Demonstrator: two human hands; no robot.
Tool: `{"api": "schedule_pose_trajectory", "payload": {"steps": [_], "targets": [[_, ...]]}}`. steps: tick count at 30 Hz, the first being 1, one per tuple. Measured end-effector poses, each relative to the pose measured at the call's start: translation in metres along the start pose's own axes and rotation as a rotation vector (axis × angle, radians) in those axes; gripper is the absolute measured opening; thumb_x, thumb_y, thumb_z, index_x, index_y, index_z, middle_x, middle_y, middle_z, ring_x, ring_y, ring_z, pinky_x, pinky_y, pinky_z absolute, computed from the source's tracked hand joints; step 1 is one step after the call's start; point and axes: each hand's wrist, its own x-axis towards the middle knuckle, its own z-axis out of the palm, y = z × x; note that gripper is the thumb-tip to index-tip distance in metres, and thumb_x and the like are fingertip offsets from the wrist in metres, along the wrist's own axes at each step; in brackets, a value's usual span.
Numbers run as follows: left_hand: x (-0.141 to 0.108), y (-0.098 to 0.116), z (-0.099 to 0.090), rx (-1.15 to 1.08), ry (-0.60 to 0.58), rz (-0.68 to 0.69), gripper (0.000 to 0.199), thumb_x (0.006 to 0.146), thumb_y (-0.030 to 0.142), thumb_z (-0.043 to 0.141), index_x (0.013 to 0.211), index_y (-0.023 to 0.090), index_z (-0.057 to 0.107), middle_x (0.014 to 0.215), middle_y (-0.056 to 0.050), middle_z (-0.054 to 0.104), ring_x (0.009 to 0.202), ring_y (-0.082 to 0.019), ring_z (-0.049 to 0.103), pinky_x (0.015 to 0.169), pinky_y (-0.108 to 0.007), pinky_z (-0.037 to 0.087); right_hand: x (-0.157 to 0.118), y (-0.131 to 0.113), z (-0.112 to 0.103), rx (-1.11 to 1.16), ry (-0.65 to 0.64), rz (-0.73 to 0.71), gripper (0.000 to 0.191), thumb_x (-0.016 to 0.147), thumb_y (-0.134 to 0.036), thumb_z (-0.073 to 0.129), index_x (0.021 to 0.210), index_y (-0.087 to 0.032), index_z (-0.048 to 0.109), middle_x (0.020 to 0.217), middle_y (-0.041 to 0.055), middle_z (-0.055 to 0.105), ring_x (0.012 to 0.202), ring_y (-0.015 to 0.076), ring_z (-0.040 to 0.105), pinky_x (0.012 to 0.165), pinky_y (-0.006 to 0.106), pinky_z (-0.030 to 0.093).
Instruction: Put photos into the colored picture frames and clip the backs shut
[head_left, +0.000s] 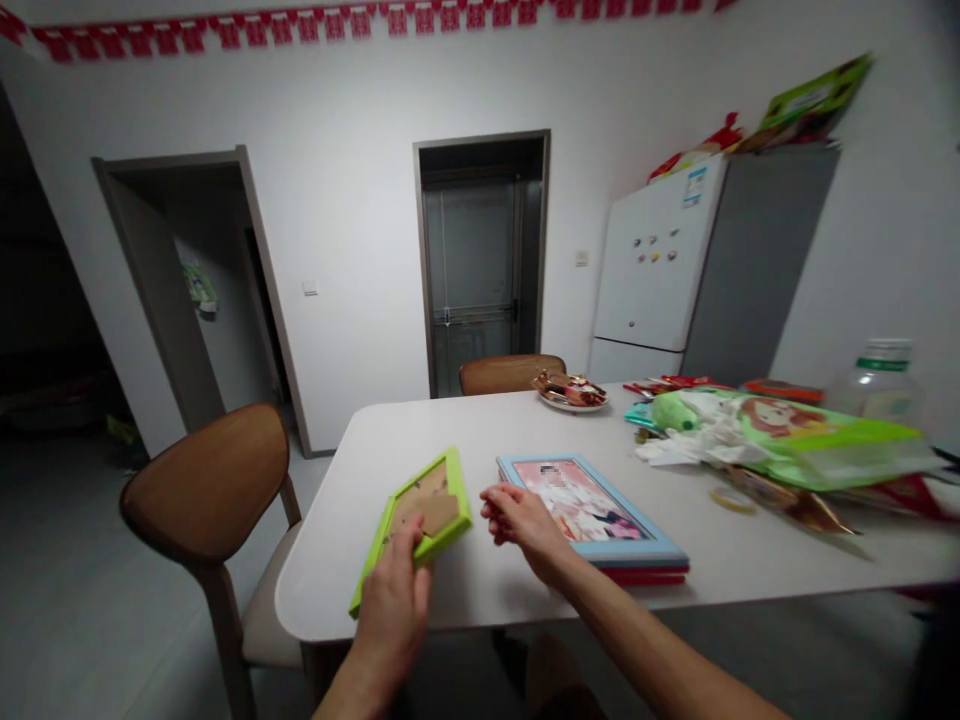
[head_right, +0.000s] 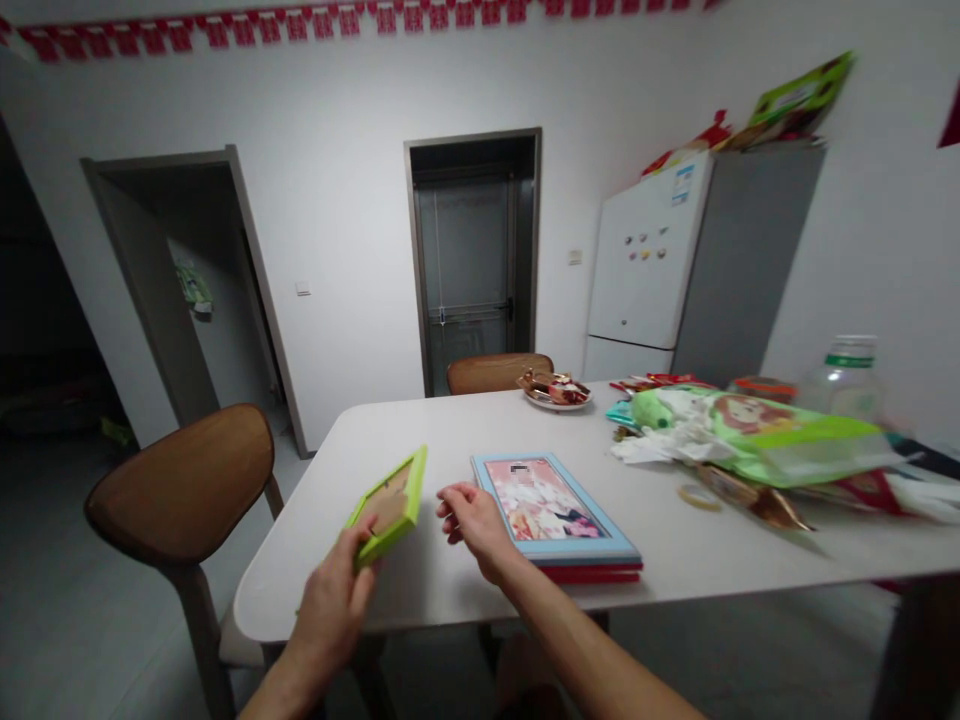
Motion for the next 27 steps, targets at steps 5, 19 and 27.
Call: {"api": "schedule_pose_trajectory", "payload": {"steps": [5, 19, 27], "targets": [[0.032, 0.034, -0.006, -0.757, 0.29, -0.382, 0.019, 0.072, 0.026, 0.051, 0.088, 0.019, 0.048, 0.08, -0.003, 0.062, 0.075, -0.02, 0.06, 0.069, -0.034, 0.048, -0.035, 0.025, 0.038, 0.289, -0.201, 0.297, 0.036, 0.068, -0.049, 0.051, 0.085, -0.017, 0.047, 0.066, 0.0014, 0.059, 0.047, 0.0123, 0.056, 0.042, 0.023, 0.039], [0.044, 0.055, 0.112, -1.036, -0.115, -0.534, 0.04, 0.068, 0.008, 0.052, 0.107, 0.012, 0.042, 0.099, -0.013, 0.06, 0.085, -0.018, 0.06, 0.072, -0.028, 0.047, 0.024, -0.031, -0.17, -0.319, 0.143, 0.134, 0.03, 0.066, -0.019, 0.049, 0.092, -0.013, 0.061, 0.06, 0.0005, 0.065, 0.048, 0.013, 0.056, 0.046, 0.022, 0.042], [0.044, 0.044, 0.15, -0.869, -0.157, -0.469, 0.047, 0.06, 0.001, 0.054, 0.105, 0.015, 0.049, 0.111, -0.009, 0.056, 0.106, -0.019, 0.049, 0.088, -0.024, 0.036, 0.03, -0.005, -0.198, -0.569, 0.336, 0.136, 0.047, 0.06, -0.023, 0.056, 0.105, -0.007, 0.056, 0.091, 0.0083, 0.065, 0.072, 0.0154, 0.058, 0.06, 0.021, 0.042]]}}
